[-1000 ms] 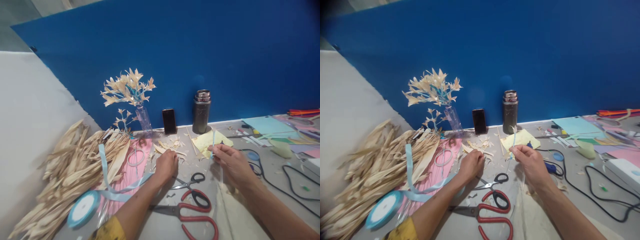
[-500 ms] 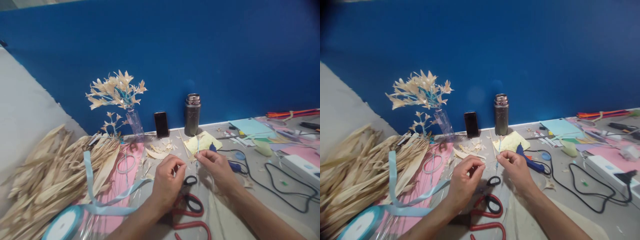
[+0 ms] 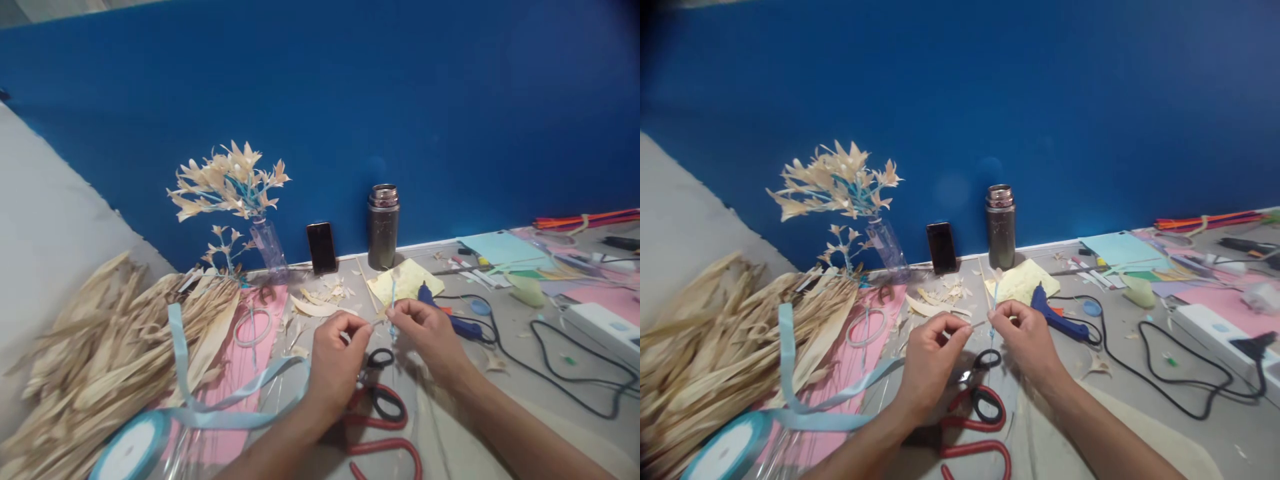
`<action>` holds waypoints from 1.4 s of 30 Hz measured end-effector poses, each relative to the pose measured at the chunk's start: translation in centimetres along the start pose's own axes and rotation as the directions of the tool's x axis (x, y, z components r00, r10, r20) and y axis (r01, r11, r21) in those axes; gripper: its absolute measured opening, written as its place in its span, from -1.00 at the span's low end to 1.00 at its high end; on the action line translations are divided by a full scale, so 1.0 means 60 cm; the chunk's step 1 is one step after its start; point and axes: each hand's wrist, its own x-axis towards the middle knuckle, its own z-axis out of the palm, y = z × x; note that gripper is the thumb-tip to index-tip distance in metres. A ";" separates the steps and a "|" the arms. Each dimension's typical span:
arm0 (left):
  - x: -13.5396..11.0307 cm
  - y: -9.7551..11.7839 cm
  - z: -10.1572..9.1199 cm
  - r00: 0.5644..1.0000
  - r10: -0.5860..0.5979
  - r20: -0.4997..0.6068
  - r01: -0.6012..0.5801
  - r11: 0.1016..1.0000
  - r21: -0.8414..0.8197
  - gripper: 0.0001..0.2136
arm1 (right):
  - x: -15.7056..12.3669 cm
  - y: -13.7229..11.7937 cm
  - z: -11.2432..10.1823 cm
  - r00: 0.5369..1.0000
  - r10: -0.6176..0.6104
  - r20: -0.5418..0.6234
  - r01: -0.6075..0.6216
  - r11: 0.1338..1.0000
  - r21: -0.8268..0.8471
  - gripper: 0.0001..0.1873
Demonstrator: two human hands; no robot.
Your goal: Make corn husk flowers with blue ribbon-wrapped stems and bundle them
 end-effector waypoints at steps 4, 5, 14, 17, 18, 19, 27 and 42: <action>-0.011 0.000 0.004 0.991 0.134 0.002 -0.134 0.988 0.076 -0.88 | -0.002 -0.004 0.002 0.997 -0.052 -0.065 0.044 0.992 -0.116 -0.63; -0.013 -0.002 0.007 0.992 0.128 0.006 -0.129 0.989 0.075 -0.87 | -0.003 -0.006 0.003 0.995 -0.060 -0.077 0.049 0.989 -0.137 -0.64; -0.015 -0.012 0.028 0.993 0.116 0.021 -0.117 0.992 0.049 -0.90 | -0.007 -0.008 0.019 0.990 -0.085 -0.114 0.068 0.987 -0.145 -0.66; -0.010 -0.012 0.026 0.998 0.054 -0.010 -0.054 0.998 0.026 -0.89 | -0.008 -0.006 0.021 0.991 -0.072 -0.111 0.057 0.990 -0.132 -0.66; -0.008 -0.012 0.025 0.999 0.022 -0.029 -0.021 1.000 0.023 -0.88 | -0.008 -0.005 0.021 0.992 -0.064 -0.108 0.049 0.990 -0.129 -0.66; -0.007 -0.013 0.024 0.999 -0.010 -0.045 0.011 1.000 0.020 -0.87 | -0.008 -0.005 0.022 0.993 -0.058 -0.105 0.044 0.991 -0.130 -0.65; -0.014 -0.015 0.035 0.999 0.046 0.011 -0.046 0.999 -0.027 -0.90 | -0.006 0.000 0.026 0.992 -0.077 -0.104 0.060 0.985 -0.162 -0.67; -0.007 -0.009 0.038 0.970 -0.226 0.092 0.242 0.940 -0.240 -0.94 | -0.010 0.001 0.026 0.995 -0.062 -0.081 0.049 0.987 -0.153 -0.67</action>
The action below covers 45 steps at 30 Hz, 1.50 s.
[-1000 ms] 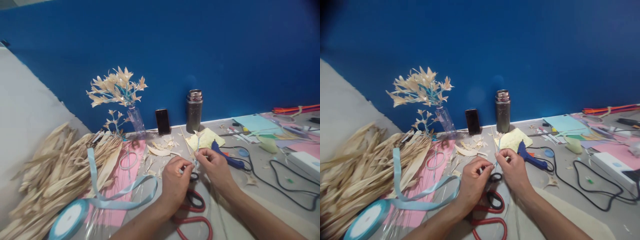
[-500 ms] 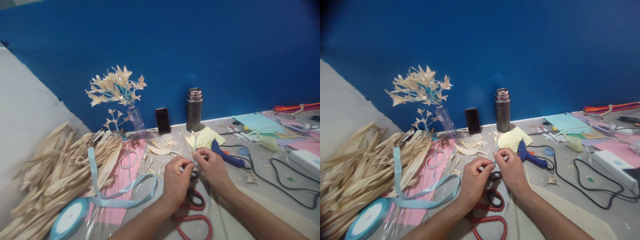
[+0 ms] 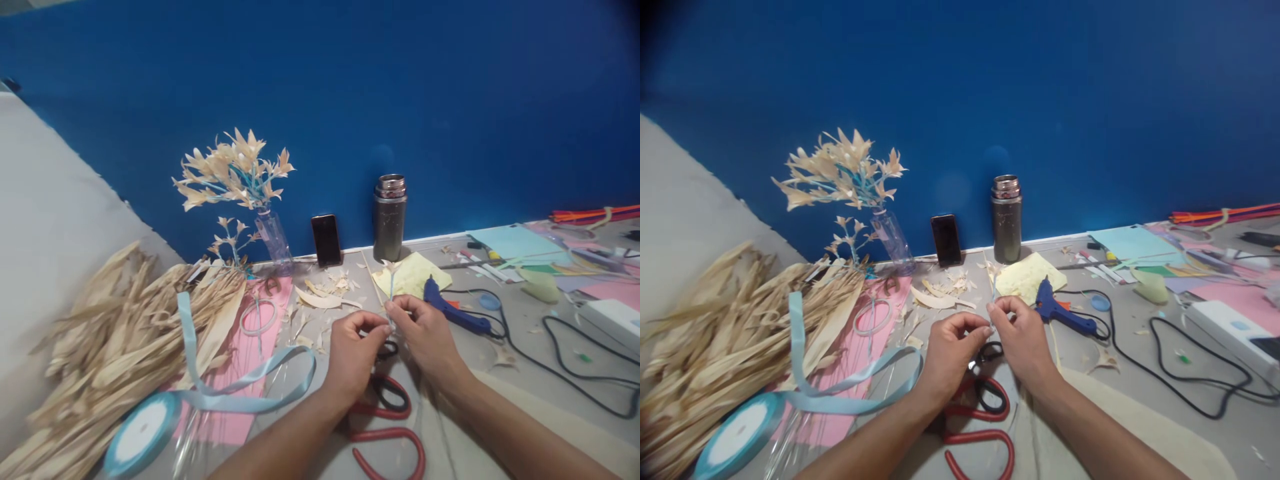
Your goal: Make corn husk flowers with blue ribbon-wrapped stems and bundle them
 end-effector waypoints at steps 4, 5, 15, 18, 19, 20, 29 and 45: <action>0.003 -0.003 0.000 1.000 -0.024 0.002 0.024 1.000 0.006 -0.91 | -0.004 0.001 0.002 1.000 -0.015 0.016 0.015 1.000 -0.005 -0.66; 0.003 -0.004 0.000 1.000 -0.015 0.002 0.015 1.000 0.020 -0.90 | -0.005 0.001 0.003 1.000 -0.019 0.020 0.019 1.000 -0.002 -0.67; 0.003 -0.009 0.003 0.995 0.048 0.092 -0.057 0.993 0.102 -0.90 | -0.008 0.002 0.007 0.995 -0.050 0.085 0.044 0.997 0.063 -0.67; 0.004 -0.009 0.000 0.991 0.057 0.123 -0.069 0.993 0.092 -0.90 | -0.008 0.008 0.005 0.992 -0.034 0.120 0.021 0.994 0.107 -0.66; 0.004 -0.010 -0.001 0.989 0.057 0.134 -0.068 0.994 0.081 -0.90 | -0.008 0.009 0.003 0.991 -0.021 0.132 0.004 0.992 0.128 -0.66; 0.005 -0.012 -0.002 0.988 0.052 0.148 -0.062 0.996 0.063 -0.90 | -0.007 0.010 0.002 0.990 -0.003 0.143 -0.020 0.988 0.156 -0.66; 0.011 -0.038 -0.010 0.968 -0.030 0.249 0.063 0.990 -0.125 -0.94 | 0.008 0.000 -0.020 0.971 0.030 0.237 -0.097 0.956 0.276 -0.66; 0.004 -0.023 -0.013 0.941 -0.199 0.274 0.289 0.894 -0.343 -0.66 | 0.009 0.010 -0.023 0.982 0.054 0.182 -0.106 0.951 0.291 -0.64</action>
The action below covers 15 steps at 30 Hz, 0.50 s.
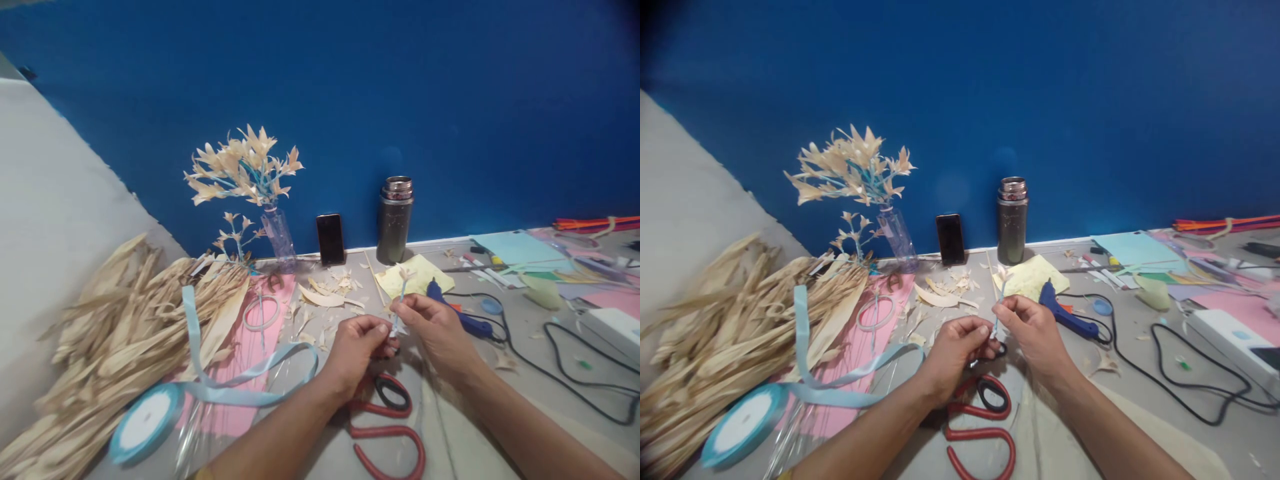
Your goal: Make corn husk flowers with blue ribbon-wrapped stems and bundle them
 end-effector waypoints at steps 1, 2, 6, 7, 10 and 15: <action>0.001 -0.002 -0.001 1.000 -0.014 -0.014 0.013 1.000 -0.011 -0.66 | 0.000 0.000 -0.001 1.000 -0.006 -0.009 0.006 1.000 0.011 -0.65; 0.002 -0.003 -0.002 0.999 -0.023 -0.029 0.023 0.999 -0.024 -0.67 | 0.000 0.001 -0.001 1.000 -0.013 -0.018 0.013 1.000 0.022 -0.65; 0.009 -0.006 -0.008 0.996 0.008 -0.094 -0.015 0.997 -0.075 -0.78 | 0.000 0.001 -0.003 0.999 -0.004 -0.048 0.006 0.999 0.047 -0.64; 0.010 -0.005 -0.009 0.995 0.017 -0.101 -0.027 0.995 -0.100 -0.79 | 0.001 0.002 -0.003 0.999 0.014 -0.045 -0.011 0.998 0.054 -0.63; 0.015 -0.002 -0.015 0.995 0.020 -0.093 -0.038 0.980 -0.196 -0.81 | 0.002 0.003 -0.004 0.998 0.056 -0.032 -0.053 0.995 0.086 -0.62; 0.022 0.001 -0.028 0.991 0.049 -0.125 -0.071 0.982 -0.177 -0.81 | 0.003 0.005 -0.004 0.998 0.055 -0.022 -0.053 0.993 0.108 -0.63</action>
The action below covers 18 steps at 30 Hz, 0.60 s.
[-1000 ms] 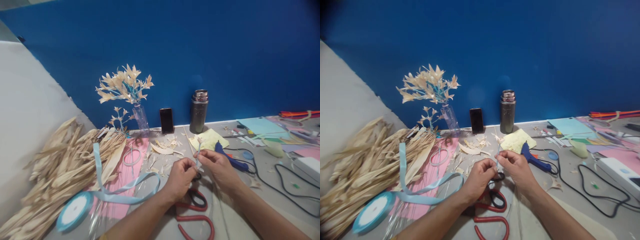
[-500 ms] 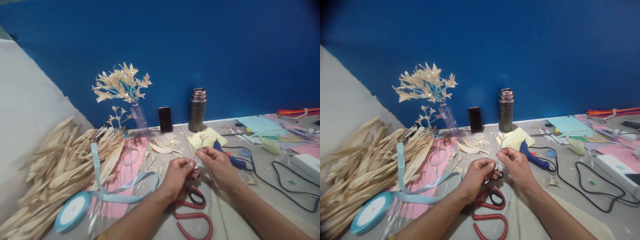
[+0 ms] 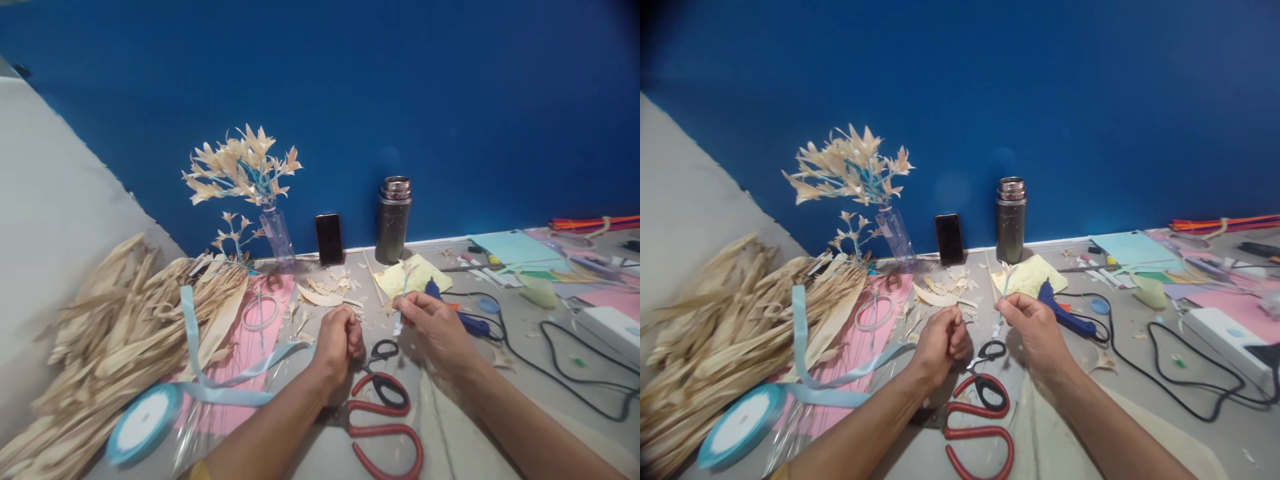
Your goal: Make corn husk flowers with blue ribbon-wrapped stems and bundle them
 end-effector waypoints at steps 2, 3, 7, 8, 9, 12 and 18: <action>0.001 0.002 -0.002 0.999 0.047 -0.007 -0.046 0.993 0.108 -0.77 | -0.001 0.000 0.000 1.000 0.000 0.009 0.000 1.000 -0.012 -0.63; 0.000 0.004 -0.002 0.997 0.076 -0.005 -0.074 0.982 0.175 -0.77 | -0.001 0.000 0.000 1.000 -0.002 0.013 0.002 1.000 -0.025 -0.63; -0.011 0.010 0.007 0.995 0.097 0.035 -0.103 0.934 0.343 -0.80 | -0.003 -0.001 0.001 0.999 -0.026 0.021 0.028 0.996 -0.081 -0.65; -0.014 0.011 0.009 0.995 0.090 0.047 -0.101 0.931 0.351 -0.79 | -0.004 -0.002 0.002 0.999 -0.033 0.021 0.034 0.996 -0.088 -0.65; -0.017 0.011 0.011 0.994 0.088 0.059 -0.103 0.930 0.352 -0.80 | -0.004 -0.002 0.002 0.999 -0.038 0.021 0.040 0.995 -0.094 -0.64; -0.023 0.010 0.014 0.992 0.092 0.082 -0.115 0.928 0.355 -0.85 | -0.005 -0.003 0.007 0.998 -0.054 0.019 0.056 0.992 -0.117 -0.64; -0.028 0.001 0.020 0.987 0.087 0.138 -0.136 0.905 0.402 -0.88 | -0.009 0.000 0.017 0.997 -0.072 0.034 0.077 0.985 -0.155 -0.65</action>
